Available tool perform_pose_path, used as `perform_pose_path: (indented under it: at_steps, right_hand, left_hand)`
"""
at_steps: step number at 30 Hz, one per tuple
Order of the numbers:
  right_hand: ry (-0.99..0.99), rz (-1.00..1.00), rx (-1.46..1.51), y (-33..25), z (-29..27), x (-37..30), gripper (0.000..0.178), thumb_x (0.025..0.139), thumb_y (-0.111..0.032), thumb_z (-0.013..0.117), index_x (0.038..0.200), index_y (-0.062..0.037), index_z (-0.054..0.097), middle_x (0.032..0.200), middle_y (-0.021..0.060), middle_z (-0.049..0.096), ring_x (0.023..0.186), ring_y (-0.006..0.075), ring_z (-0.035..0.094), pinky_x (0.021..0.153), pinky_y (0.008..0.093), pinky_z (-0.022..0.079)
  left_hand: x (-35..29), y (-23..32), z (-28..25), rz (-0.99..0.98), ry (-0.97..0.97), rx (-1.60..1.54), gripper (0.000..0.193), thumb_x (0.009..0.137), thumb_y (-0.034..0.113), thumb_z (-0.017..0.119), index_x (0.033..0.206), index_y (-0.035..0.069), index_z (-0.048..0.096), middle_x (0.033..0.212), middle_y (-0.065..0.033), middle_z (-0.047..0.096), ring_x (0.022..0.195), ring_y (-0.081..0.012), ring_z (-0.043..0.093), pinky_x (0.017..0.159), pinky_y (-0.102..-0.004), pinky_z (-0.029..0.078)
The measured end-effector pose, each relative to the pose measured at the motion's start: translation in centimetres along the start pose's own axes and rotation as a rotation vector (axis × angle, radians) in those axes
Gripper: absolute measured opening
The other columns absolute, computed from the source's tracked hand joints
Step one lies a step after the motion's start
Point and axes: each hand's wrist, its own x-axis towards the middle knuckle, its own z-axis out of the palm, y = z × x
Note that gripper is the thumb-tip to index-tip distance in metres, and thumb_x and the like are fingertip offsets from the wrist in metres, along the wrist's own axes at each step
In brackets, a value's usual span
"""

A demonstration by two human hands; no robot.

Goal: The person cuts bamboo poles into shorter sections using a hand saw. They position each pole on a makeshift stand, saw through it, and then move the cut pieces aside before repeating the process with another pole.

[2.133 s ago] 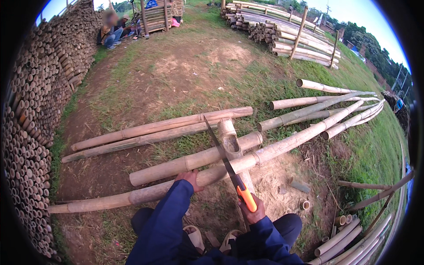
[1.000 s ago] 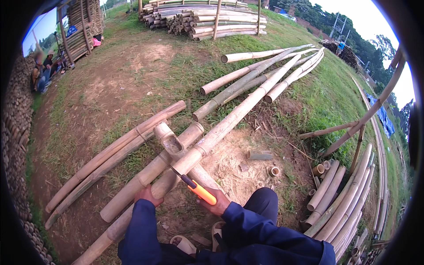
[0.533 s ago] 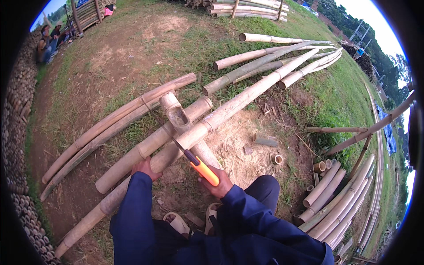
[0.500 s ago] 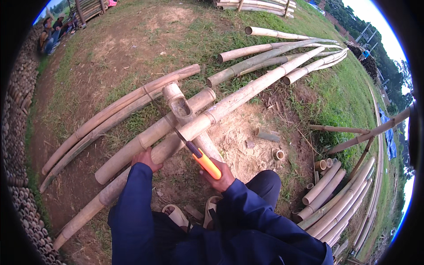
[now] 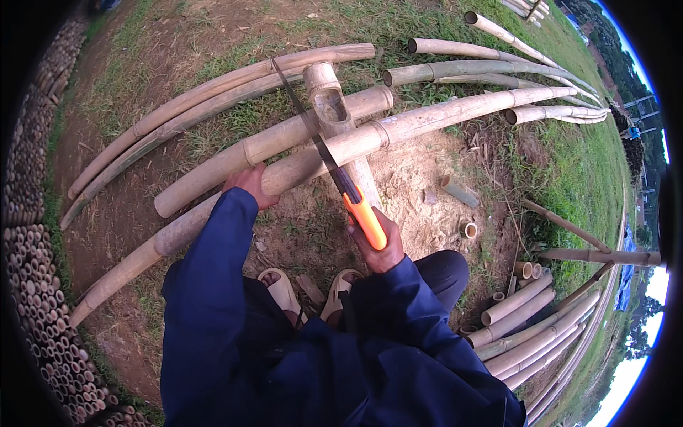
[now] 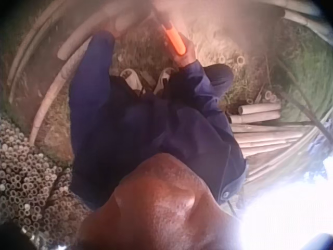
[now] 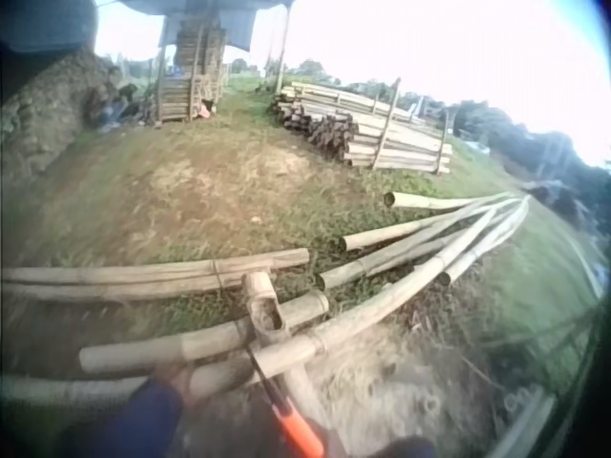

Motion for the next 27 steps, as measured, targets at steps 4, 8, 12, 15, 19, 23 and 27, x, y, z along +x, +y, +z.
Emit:
perform_pose_path:
  at_steps: [4, 8, 12, 15, 19, 23, 27]
  right_hand:
    - [-0.011, 0.032, -0.030, -0.8, -1.1, -2.5, 0.026, 0.094, -0.010, 0.074, 0.117, 0.0011, 0.068, 0.089, 0.0087, 0.070, 0.082, 0.0176, 0.068, 0.077, 0.0319, 0.053]
    - [-0.042, 0.074, -0.138, -4.2, -4.4, -10.3, 0.021, 0.093, -0.009, 0.075, 0.111, -0.0002, 0.069, 0.082, 0.0129, 0.072, 0.072, 0.0254, 0.074, 0.068, 0.0346, 0.055]
    - [-0.087, 0.230, -0.182, -6.2, -6.6, -14.9, 0.028, 0.093, -0.007, 0.073, 0.120, 0.0005, 0.070, 0.091, 0.0076, 0.072, 0.084, 0.0188, 0.072, 0.080, 0.0302, 0.053]
    - [-0.037, 0.166, -0.043, -4.7, -4.0, -10.0, 0.021, 0.093, -0.007, 0.073, 0.113, 0.0003, 0.070, 0.085, 0.0073, 0.069, 0.074, 0.0172, 0.065, 0.074, 0.0309, 0.052]
    - [-0.030, 0.055, -0.031, -1.5, -0.5, 0.9, 0.022, 0.092, -0.008, 0.076, 0.110, 0.0004, 0.068, 0.083, 0.0083, 0.066, 0.074, 0.0174, 0.061, 0.073, 0.0332, 0.051]
    - [-0.048, -0.037, -0.056, -1.8, -0.7, 2.2, 0.026, 0.090, -0.011, 0.079, 0.113, -0.0026, 0.069, 0.085, 0.0081, 0.067, 0.080, 0.0175, 0.065, 0.078, 0.0330, 0.053]
    - [-0.088, 0.006, -0.045, -1.4, -0.5, 1.3, 0.027, 0.089, -0.018, 0.081, 0.104, -0.0034, 0.065, 0.081, 0.0069, 0.062, 0.076, 0.0173, 0.060, 0.075, 0.0346, 0.051]
  left_hand:
    - [-0.3, 0.1, 0.0, -0.011, 0.021, 0.002, 0.086, 0.066, 0.047, 0.085, 0.138, 0.007, 0.058, 0.118, -0.0239, 0.073, 0.110, -0.0403, 0.070, 0.100, -0.0486, 0.054]
    - [0.0, -0.5, -0.3, -0.020, -0.029, -0.015, 0.084, 0.068, 0.048, 0.086, 0.136, 0.006, 0.058, 0.119, -0.0218, 0.073, 0.114, -0.0389, 0.069, 0.104, -0.0479, 0.051]
    - [0.0, -0.6, 0.1, -0.057, -0.061, 0.034, 0.083, 0.068, 0.049, 0.086, 0.134, 0.007, 0.058, 0.116, -0.0221, 0.074, 0.113, -0.0403, 0.069, 0.103, -0.0482, 0.051]
    - [0.1, 0.1, 0.4, -0.056, -0.058, 0.041, 0.084, 0.068, 0.050, 0.087, 0.133, 0.006, 0.057, 0.115, -0.0228, 0.074, 0.112, -0.0406, 0.070, 0.103, -0.0487, 0.052]
    - [0.1, 0.3, 0.7, -0.022, 0.020, 0.064, 0.086, 0.067, 0.052, 0.087, 0.131, 0.003, 0.058, 0.117, -0.0242, 0.073, 0.112, -0.0403, 0.070, 0.103, -0.0486, 0.054]
    - [-0.3, 0.2, -0.5, -0.032, -0.029, 0.063, 0.088, 0.067, 0.056, 0.085, 0.132, 0.003, 0.059, 0.120, -0.0231, 0.072, 0.113, -0.0378, 0.070, 0.104, -0.0469, 0.053]
    - [-0.6, 0.6, -0.4, -0.058, -0.041, 0.097, 0.089, 0.068, 0.059, 0.084, 0.134, 0.005, 0.059, 0.120, -0.0222, 0.073, 0.114, -0.0367, 0.070, 0.104, -0.0472, 0.053]
